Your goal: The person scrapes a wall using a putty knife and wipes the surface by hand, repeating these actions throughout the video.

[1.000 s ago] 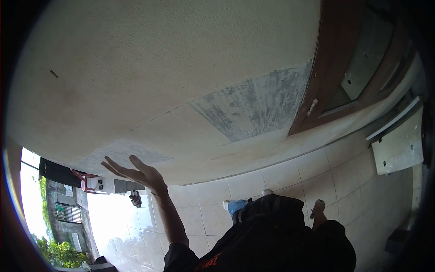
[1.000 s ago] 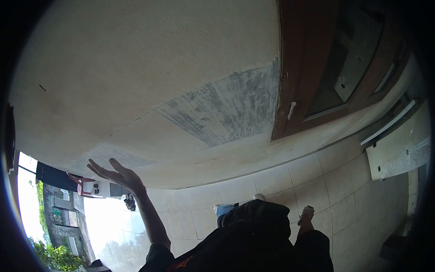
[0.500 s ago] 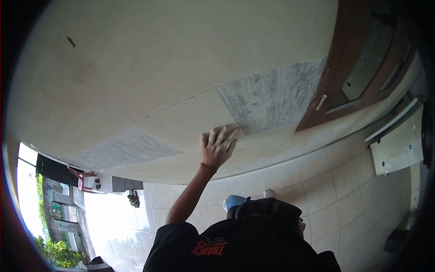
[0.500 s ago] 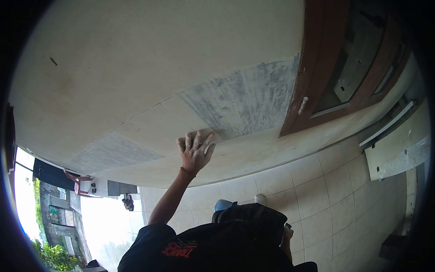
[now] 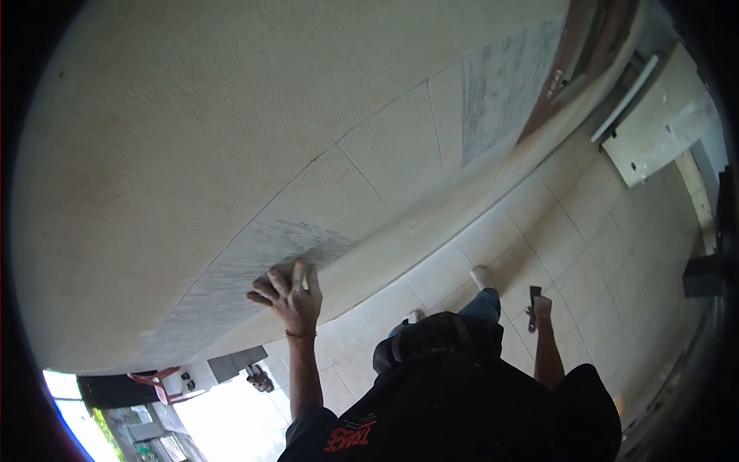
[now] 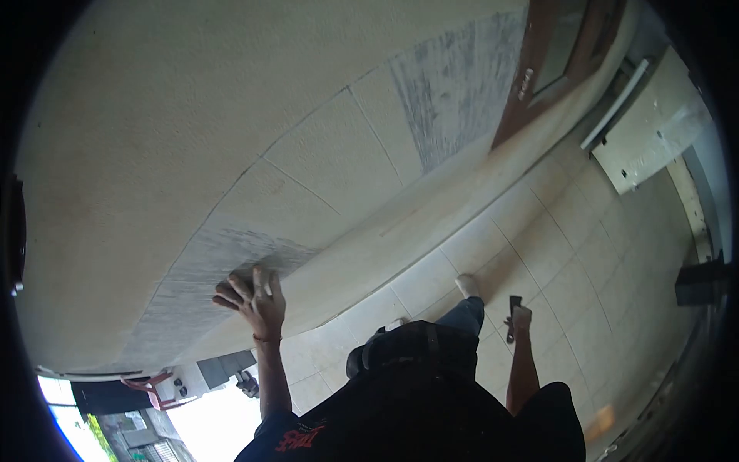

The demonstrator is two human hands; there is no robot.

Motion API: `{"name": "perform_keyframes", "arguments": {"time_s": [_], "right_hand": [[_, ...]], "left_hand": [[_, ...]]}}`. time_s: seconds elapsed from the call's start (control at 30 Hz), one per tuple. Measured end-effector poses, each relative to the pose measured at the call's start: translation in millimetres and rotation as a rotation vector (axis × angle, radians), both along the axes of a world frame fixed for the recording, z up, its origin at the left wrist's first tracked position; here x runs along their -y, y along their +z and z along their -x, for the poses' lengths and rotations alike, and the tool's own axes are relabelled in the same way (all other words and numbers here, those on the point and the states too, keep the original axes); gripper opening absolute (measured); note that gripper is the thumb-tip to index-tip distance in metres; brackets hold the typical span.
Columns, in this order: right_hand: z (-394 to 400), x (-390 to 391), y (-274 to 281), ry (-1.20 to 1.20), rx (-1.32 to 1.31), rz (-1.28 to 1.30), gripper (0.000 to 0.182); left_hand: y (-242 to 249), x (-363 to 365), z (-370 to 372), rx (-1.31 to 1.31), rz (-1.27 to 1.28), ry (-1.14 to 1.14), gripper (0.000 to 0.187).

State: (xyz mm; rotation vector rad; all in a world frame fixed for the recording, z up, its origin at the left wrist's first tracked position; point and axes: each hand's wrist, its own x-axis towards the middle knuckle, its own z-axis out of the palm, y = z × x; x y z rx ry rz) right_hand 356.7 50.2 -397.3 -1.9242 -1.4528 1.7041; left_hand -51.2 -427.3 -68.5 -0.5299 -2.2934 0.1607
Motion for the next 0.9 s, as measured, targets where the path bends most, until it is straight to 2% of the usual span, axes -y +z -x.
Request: {"name": "perform_keyframes", "arguments": {"time_s": [0.03,0.07,0.1,0.17,0.2,0.23,0.3,0.37,0.47,0.57,0.67,0.7,0.9], "right_hand": [[40,29,37,0.011,-0.046,0.007,0.025],[69,48,50,0.121,-0.125,-0.018,0.029],[99,74,79,0.168,-0.180,-0.008,0.030],[149,125,156,0.224,-0.319,0.056,0.025],[162,145,163,0.157,-0.437,0.123,0.023],[178,161,178,0.162,-0.449,0.169,0.032],[207,195,221,0.185,-0.451,0.122,0.042],[224,226,253,0.292,-0.538,0.070,0.044],[241,254,303,0.437,-0.673,0.177,0.051],[252,270,324,0.575,-0.692,0.152,0.057],[261,284,348,0.595,-0.684,0.082,0.062],[264,286,362,0.602,-0.641,0.046,0.058],[299,312,352,0.492,-0.599,-0.331,0.047]], "left_hand": [[6,11,-5,0.105,0.014,0.053,0.028],[13,17,-7,0.205,0.037,0.108,0.030],[19,23,-11,0.258,0.067,0.129,0.039],[40,18,-19,0.387,0.058,0.101,0.045],[49,15,-21,0.440,0.050,0.083,0.048],[54,12,-20,0.487,0.096,0.090,0.058],[58,6,-21,0.522,0.100,0.083,0.060],[57,7,-22,0.540,0.116,0.080,0.064],[36,19,-14,0.309,0.135,-0.044,0.069],[31,22,-10,0.142,0.250,-0.095,0.083],[32,22,-10,0.229,0.218,-0.065,0.078],[33,21,-9,0.219,0.214,-0.075,0.079],[34,21,-9,0.147,0.194,-0.136,0.086]]}}
